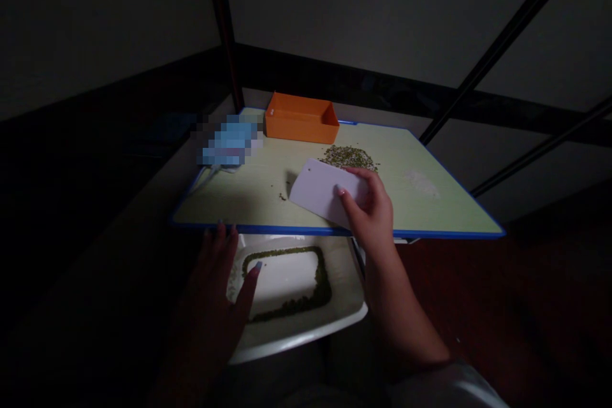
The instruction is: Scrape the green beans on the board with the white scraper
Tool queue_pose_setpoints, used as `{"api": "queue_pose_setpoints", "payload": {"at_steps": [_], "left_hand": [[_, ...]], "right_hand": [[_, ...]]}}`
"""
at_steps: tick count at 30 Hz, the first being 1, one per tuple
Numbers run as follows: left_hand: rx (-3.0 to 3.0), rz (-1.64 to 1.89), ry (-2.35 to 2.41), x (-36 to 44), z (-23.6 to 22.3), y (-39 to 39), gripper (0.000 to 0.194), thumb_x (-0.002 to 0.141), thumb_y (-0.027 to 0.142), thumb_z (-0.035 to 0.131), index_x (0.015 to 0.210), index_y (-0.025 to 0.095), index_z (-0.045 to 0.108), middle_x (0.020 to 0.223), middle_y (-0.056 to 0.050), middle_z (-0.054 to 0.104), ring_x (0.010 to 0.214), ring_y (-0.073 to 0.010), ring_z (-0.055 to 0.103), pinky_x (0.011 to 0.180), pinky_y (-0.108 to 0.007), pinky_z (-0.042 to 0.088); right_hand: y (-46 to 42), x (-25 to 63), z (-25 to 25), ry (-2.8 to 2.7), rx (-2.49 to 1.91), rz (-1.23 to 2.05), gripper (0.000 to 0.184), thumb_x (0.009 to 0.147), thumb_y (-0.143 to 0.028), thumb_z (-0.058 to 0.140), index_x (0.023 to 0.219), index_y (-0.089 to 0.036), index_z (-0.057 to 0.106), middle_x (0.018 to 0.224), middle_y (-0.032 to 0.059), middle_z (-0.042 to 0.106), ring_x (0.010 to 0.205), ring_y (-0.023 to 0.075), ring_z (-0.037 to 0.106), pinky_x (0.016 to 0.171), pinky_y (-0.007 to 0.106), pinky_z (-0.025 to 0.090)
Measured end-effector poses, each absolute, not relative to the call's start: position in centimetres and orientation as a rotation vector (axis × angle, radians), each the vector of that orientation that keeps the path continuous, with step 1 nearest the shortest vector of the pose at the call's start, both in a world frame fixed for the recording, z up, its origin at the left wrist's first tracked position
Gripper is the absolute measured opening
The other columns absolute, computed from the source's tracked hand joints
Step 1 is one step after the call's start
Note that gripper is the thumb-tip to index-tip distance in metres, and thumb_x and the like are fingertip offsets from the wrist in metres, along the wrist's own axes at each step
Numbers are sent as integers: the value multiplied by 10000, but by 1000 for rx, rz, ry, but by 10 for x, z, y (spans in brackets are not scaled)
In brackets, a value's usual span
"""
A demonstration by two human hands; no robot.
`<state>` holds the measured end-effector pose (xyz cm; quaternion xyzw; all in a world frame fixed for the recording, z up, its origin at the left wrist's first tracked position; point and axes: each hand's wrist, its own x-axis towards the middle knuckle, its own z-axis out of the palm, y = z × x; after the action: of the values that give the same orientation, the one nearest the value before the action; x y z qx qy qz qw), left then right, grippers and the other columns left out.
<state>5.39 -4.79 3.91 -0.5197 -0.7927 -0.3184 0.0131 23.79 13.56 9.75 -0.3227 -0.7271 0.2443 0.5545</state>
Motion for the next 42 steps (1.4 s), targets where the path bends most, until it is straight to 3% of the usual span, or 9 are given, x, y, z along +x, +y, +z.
{"api": "queue_pose_setpoints", "payload": {"at_steps": [27, 42], "left_hand": [[-1620, -983, -2482, 54, 40, -47, 645, 888, 512, 417, 1470, 248, 329, 1604, -82, 295, 1494, -270, 212, 1189, -523, 316], [-1613, -989, -2461, 54, 37, -47, 642, 883, 493, 447, 1475, 284, 314, 1600, -72, 304, 1489, -275, 225, 1183, -539, 323]], "right_hand": [[136, 231, 96, -1686, -751, 534, 276, 857, -234, 604, 1130, -275, 587, 1143, 53, 658, 1054, 222, 630, 877, 386, 537], [132, 234, 97, -1718, -744, 533, 274, 849, -240, 610, 1122, -264, 595, 1102, 54, 675, 989, 216, 652, 825, 371, 553]]}}
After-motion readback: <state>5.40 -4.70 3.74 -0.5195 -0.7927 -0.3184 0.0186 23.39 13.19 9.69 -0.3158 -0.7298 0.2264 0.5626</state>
